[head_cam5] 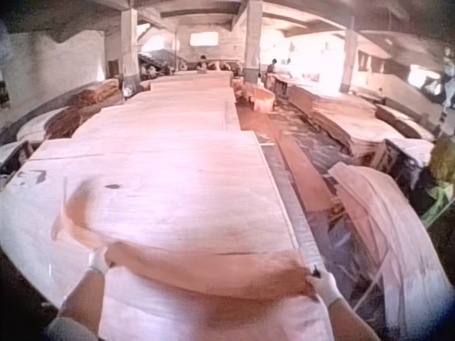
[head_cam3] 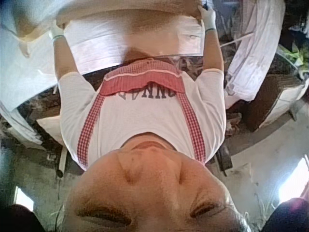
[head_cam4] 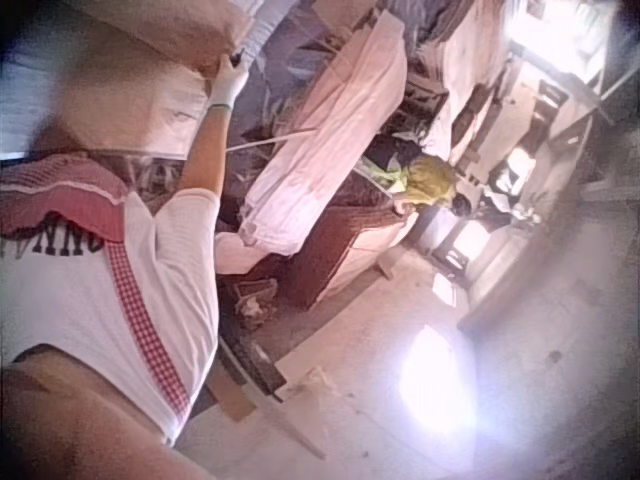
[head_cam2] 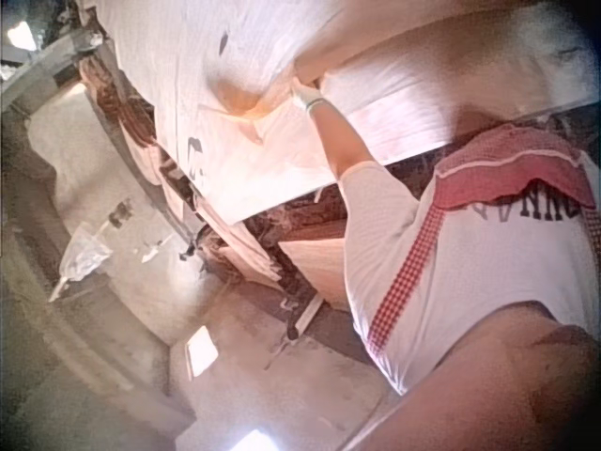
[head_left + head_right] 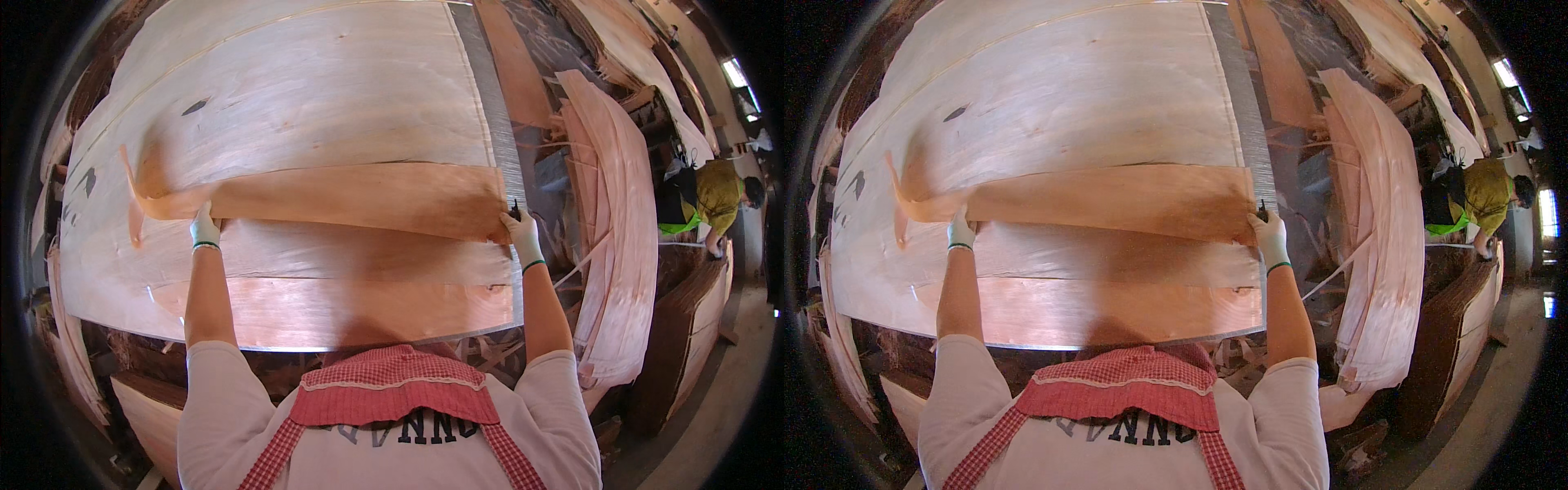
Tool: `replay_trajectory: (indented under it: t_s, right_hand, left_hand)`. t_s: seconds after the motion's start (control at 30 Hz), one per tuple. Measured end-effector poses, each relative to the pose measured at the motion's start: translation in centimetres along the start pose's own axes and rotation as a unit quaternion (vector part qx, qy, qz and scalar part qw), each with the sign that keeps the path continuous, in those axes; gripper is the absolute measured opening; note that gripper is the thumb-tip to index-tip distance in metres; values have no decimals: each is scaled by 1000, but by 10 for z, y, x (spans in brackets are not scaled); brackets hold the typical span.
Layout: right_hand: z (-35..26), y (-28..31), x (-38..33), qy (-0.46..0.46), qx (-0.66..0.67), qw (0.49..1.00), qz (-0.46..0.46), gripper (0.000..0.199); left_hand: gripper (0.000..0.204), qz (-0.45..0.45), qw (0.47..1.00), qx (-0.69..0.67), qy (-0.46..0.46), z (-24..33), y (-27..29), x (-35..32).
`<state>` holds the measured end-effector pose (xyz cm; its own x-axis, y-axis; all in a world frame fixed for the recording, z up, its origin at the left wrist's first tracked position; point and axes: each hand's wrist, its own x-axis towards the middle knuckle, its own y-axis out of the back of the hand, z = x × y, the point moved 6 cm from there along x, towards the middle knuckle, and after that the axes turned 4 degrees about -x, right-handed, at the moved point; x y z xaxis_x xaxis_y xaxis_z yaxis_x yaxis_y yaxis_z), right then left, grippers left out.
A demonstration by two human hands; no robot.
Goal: The person handles and organizes thin sheets of wood veneer on a large work surface, using a small blade to trim edges and applying adhesive tape to join or repair sections.
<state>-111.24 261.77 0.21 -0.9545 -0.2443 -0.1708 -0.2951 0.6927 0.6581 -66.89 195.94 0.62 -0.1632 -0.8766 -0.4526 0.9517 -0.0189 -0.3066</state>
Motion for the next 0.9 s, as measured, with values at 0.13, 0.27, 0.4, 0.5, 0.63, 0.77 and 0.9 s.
replay_trajectory:
  t_s: [0.13,0.27,0.4,0.5,0.63,0.77,0.9]
  right_hand:
    - [-10,-6,1,8,-27,1000,4,33]
    - [-24,1,-10,3,-35,999,33,30]
    - [-49,6,-21,13,-102,992,71,34]
    - [-62,3,-25,28,-101,992,77,36]
    - [-60,6,-26,1,-100,993,68,35]
    - [-67,2,-25,-8,-135,988,79,34]
    - [-53,9,-24,-22,-129,988,86,37]
  left_hand:
    - [18,-21,999,30,-20,11,31,26]
    - [17,1,998,21,-66,-2,16,18]
    - [28,17,996,85,-33,-6,18,15]
    - [23,37,998,18,-53,0,33,24]
    - [27,38,997,-20,-60,2,42,21]
    - [32,167,946,161,-225,25,50,-6]
    - [41,140,720,475,-487,29,-46,-89]
